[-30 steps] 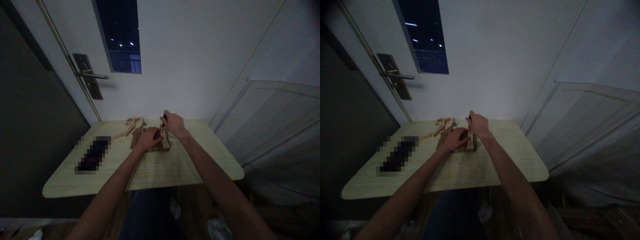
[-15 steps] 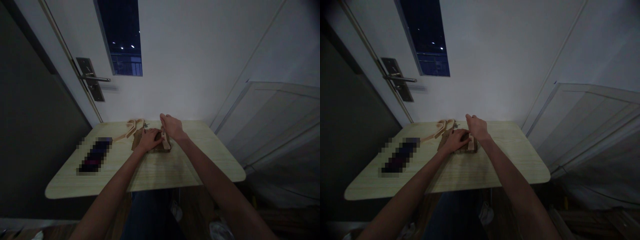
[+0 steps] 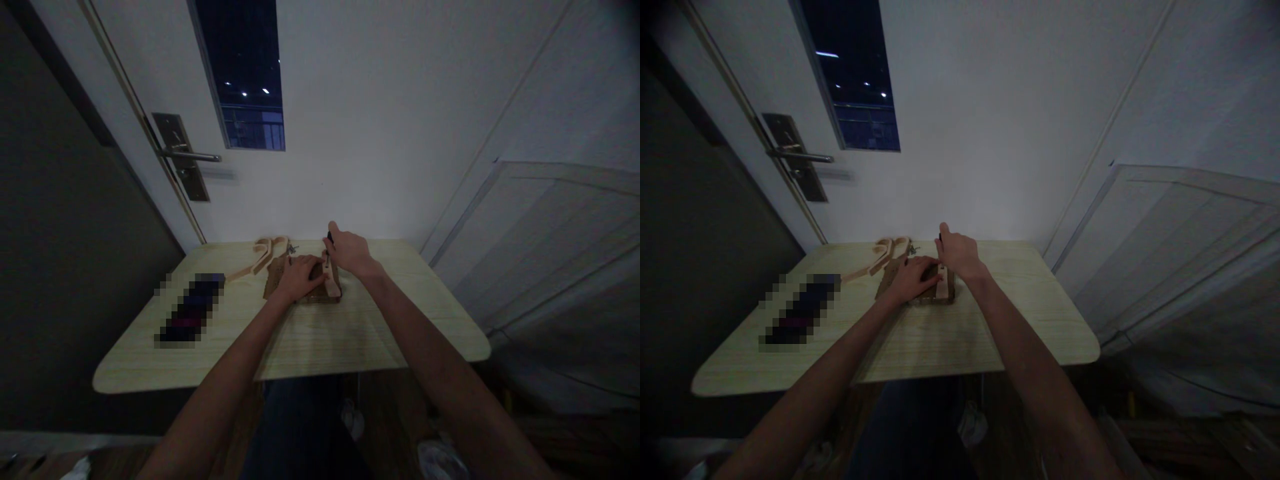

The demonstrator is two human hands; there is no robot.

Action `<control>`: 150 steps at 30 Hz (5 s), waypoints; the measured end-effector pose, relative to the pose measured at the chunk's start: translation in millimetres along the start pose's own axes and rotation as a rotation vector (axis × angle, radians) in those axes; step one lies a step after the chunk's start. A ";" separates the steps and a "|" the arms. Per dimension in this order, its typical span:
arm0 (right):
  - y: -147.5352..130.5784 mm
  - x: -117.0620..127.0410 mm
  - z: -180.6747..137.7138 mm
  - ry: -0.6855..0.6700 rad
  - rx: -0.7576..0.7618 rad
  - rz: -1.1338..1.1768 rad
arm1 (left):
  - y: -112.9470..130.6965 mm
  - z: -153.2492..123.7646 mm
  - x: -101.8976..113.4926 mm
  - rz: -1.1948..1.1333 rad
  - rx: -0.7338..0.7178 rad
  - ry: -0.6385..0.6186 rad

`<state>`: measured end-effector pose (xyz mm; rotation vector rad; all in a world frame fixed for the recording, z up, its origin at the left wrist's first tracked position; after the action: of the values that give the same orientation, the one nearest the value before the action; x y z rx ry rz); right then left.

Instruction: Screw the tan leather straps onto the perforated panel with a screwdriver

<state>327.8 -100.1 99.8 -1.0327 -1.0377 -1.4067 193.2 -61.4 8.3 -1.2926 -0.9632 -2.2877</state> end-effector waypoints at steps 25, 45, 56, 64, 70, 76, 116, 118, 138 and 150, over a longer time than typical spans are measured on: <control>0.7 -5.4 -3.0 0.061 -0.005 0.087 | 2.4 -1.3 1.7 0.004 0.003 0.010; 2.3 -5.1 0.9 0.030 -0.072 0.089 | 3.3 -2.4 3.1 -0.003 0.008 -0.005; 2.7 -6.4 -1.1 0.058 0.019 0.043 | 2.7 -1.6 2.3 0.003 0.005 -0.005; 7.2 1.6 -1.6 -0.044 0.050 0.052 | 0.6 -1.7 1.0 -0.002 0.010 -0.008; 9.2 5.2 3.1 -0.097 0.031 0.000 | -0.2 -1.9 0.8 0.005 0.002 0.008; 5.4 9.4 8.7 -0.094 -0.019 -0.027 | 0.8 -1.8 1.9 0.007 -0.001 0.003; 2.4 12.2 5.1 -0.122 -0.044 0.053 | 2.3 -1.3 2.2 -0.001 -0.004 -0.012; 3.0 12.7 5.1 -0.153 -0.020 0.064 | 1.5 -1.4 1.8 -0.005 -0.010 -0.012; 1.7 7.9 11.8 -0.064 0.023 0.026 | 4.7 -1.3 4.9 -0.001 -0.001 -0.010; -2.6 9.0 9.3 -0.031 -0.060 -0.010 | 3.0 -0.3 3.2 0.002 0.000 -0.016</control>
<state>325.0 -93.2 110.6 -1.0975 -1.0297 -1.4420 193.1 -63.7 12.1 -1.3138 -0.9667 -2.2790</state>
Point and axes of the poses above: each hand's wrist, its own z-axis towards the middle knuckle, its own x-axis out of the back of the hand, y = z × x, the point moved 2 cm from there along z, towards the middle knuckle, and after that the axes turned 4 degrees about -z, right-handed, at the moved point
